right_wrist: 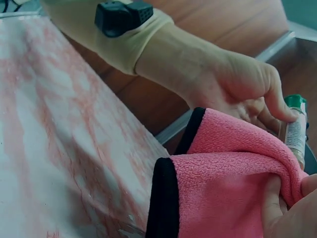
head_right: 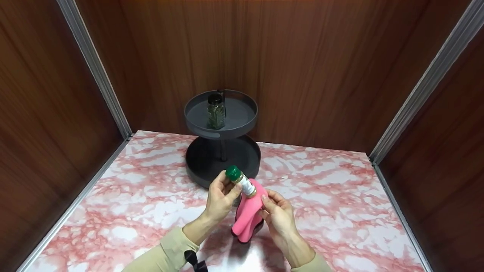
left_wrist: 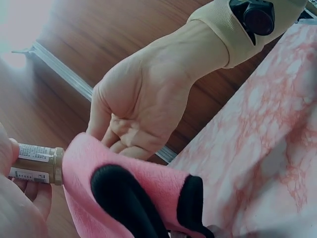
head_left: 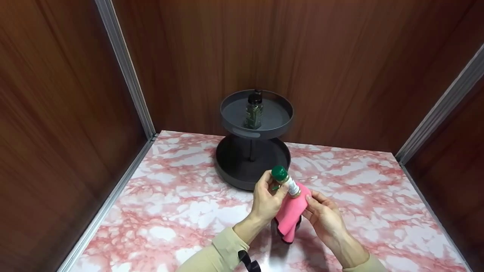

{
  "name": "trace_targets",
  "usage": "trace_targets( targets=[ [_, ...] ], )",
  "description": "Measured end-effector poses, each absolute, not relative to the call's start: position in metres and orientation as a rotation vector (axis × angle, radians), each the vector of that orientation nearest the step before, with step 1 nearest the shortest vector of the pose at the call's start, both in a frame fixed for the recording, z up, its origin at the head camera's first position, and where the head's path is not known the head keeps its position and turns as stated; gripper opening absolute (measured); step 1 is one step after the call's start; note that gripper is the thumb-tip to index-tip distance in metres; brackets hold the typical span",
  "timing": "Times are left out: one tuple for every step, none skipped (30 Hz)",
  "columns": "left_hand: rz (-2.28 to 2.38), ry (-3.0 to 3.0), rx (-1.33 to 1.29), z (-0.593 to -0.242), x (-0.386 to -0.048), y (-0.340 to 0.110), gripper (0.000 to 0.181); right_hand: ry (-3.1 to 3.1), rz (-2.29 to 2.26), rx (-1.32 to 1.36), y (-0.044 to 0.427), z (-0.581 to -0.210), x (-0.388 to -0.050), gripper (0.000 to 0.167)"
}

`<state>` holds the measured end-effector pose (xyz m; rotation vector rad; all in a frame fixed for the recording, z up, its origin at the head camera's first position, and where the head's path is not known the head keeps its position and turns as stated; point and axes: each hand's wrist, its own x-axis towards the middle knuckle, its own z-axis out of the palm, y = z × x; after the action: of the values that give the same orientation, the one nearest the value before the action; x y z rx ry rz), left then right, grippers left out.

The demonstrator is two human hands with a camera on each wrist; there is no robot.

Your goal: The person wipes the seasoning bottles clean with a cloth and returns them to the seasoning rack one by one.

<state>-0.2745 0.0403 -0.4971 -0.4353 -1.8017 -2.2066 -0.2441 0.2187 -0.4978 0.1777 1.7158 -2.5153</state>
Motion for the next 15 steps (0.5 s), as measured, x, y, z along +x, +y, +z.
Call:
trace_targets(
  targets=[
    [-2.209, -1.796, -0.428, -0.4979, -0.2754, 0.04, 0.031, 1.704, -2.526, 0.174, 0.2188, -0.4974, -0.2439, 0.02],
    [-2.209, -1.79, -0.422, -0.4988, -0.2764, 0.0395, 0.031, 1.698, -2.535, 0.171, 0.2189, -0.497, -0.2436, 0.02],
    [-2.205, -1.787, -0.414, -0.4997, -0.2776, 0.039, 0.032, 1.694, -2.541, 0.168, 0.2192, -0.4966, -0.2434, 0.02],
    [-2.201, -1.785, -0.407, -0.5005, -0.2786, 0.0383, 0.032, 1.695, -2.543, 0.162, 0.2194, -0.496, -0.2432, 0.02],
    [-2.195, -1.785, -0.4, -0.5012, -0.2794, 0.0375, 0.032, 1.702, -2.54, 0.154, 0.2197, -0.4955, -0.2428, 0.02],
    [-2.187, -1.782, -0.398, -0.5021, -0.2803, 0.0367, 0.031, 1.706, -2.539, 0.146, 0.2198, -0.4947, -0.2423, 0.02],
    [-2.178, -1.779, -0.398, -0.5028, -0.281, 0.0362, 0.031, 1.711, -2.537, 0.139, 0.22, -0.494, -0.242, 0.019],
    [-2.169, -1.777, -0.4, -0.5034, -0.2815, 0.0358, 0.03, 1.715, -2.536, 0.134, 0.22, -0.4933, -0.2417, 0.019],
    [-2.164, -1.775, -0.402, -0.5036, -0.2818, 0.0356, 0.03, 1.719, -2.534, 0.128, 0.2201, -0.4927, -0.2415, 0.019],
    [-2.165, -1.771, -0.403, -0.5036, -0.2816, 0.0356, 0.029, 1.724, -2.532, 0.124, 0.2202, -0.4923, -0.2413, 0.019],
    [-2.169, -1.766, -0.402, -0.5036, -0.2813, 0.0358, 0.029, 1.732, -2.529, 0.122, 0.2202, -0.4919, -0.2412, 0.019],
    [-2.177, -1.759, -0.399, -0.5034, -0.2808, 0.0362, 0.029, 1.736, -2.529, 0.123, 0.2202, -0.4917, -0.2413, 0.019],
    [-2.195, -1.751, -0.394, -0.5029, -0.28, 0.0369, 0.03, 1.739, -2.529, 0.128, 0.2201, -0.4916, -0.2414, 0.019],
    [-2.216, -1.744, -0.39, -0.5022, -0.2791, 0.0376, 0.03, 1.743, -2.53, 0.137, 0.2202, -0.4917, -0.2416, 0.019],
    [-2.231, -1.736, -0.391, -0.5017, -0.2781, 0.0385, 0.03, 1.745, -2.53, 0.147, 0.2201, -0.492, -0.242, 0.018]
  ],
)
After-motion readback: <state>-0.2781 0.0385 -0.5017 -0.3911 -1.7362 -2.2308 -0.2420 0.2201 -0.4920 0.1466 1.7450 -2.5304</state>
